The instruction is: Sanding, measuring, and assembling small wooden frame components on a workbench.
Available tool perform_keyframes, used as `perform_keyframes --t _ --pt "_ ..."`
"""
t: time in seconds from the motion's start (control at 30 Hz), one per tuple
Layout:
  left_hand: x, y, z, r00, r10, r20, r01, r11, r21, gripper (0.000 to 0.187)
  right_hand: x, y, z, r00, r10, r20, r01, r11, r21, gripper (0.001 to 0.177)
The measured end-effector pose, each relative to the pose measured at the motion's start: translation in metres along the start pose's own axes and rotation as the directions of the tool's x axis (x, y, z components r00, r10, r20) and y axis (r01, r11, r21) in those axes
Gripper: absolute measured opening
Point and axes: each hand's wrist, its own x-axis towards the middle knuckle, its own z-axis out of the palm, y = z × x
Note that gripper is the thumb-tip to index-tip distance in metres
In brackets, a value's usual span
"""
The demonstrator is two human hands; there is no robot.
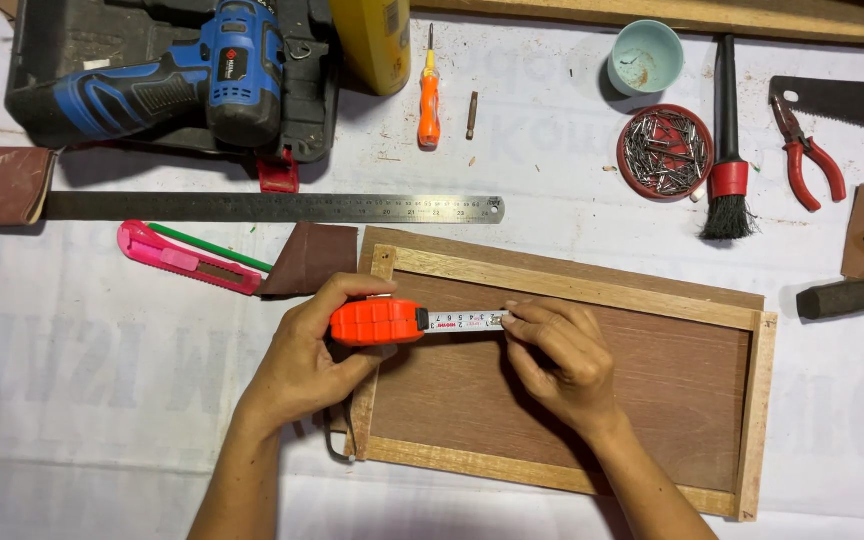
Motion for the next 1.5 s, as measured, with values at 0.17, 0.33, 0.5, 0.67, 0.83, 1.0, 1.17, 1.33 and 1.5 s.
perform_keyframes --t 0.17,0.33,0.5,0.67,0.83,1.0,1.17,1.33,1.5 --pt "-0.012 0.005 -0.009 0.997 -0.081 -0.003 0.081 0.994 -0.072 0.061 -0.011 0.004 0.004 1.0 0.007 0.009 -0.007 0.998 0.07 0.01" --pt "-0.02 0.013 -0.019 0.994 -0.105 -0.029 0.103 0.993 -0.058 0.062 -0.013 -0.001 0.006 0.999 0.022 0.042 -0.027 0.992 0.126 0.01" --pt "-0.02 0.014 -0.024 0.999 -0.045 0.012 0.046 0.989 -0.138 0.057 -0.019 0.013 0.015 0.999 0.039 0.019 -0.041 0.989 0.14 0.009" --pt "-0.037 0.018 -0.021 0.993 -0.116 -0.01 0.112 0.975 -0.19 0.06 -0.019 0.007 0.011 0.997 0.028 0.065 -0.04 0.981 0.192 0.01" --pt "-0.056 0.013 -0.006 0.987 -0.145 -0.063 0.133 0.978 -0.163 0.055 -0.027 0.002 0.017 0.99 0.068 0.12 -0.094 0.969 0.23 0.01" --pt "-0.064 0.033 0.032 0.961 -0.264 -0.079 0.257 0.962 -0.09 0.058 -0.015 -0.038 0.015 0.982 0.133 0.137 -0.173 0.923 0.344 0.018" --pt "-0.066 0.027 0.066 0.984 -0.154 -0.085 0.119 0.939 -0.322 0.056 -0.027 -0.052 0.02 0.966 0.22 0.134 -0.258 0.826 0.501 0.019" --pt "-0.059 0.051 0.073 0.96 -0.266 0.089 0.264 0.749 -0.608 0.054 -0.041 -0.05 0.017 0.891 0.427 0.152 -0.425 0.669 0.61 0.022" --pt "-0.06 0.049 0.086 0.947 -0.265 0.184 0.304 0.544 -0.782 0.059 -0.043 -0.052 0.008 0.853 0.497 0.156 -0.474 0.616 0.629 0.02"
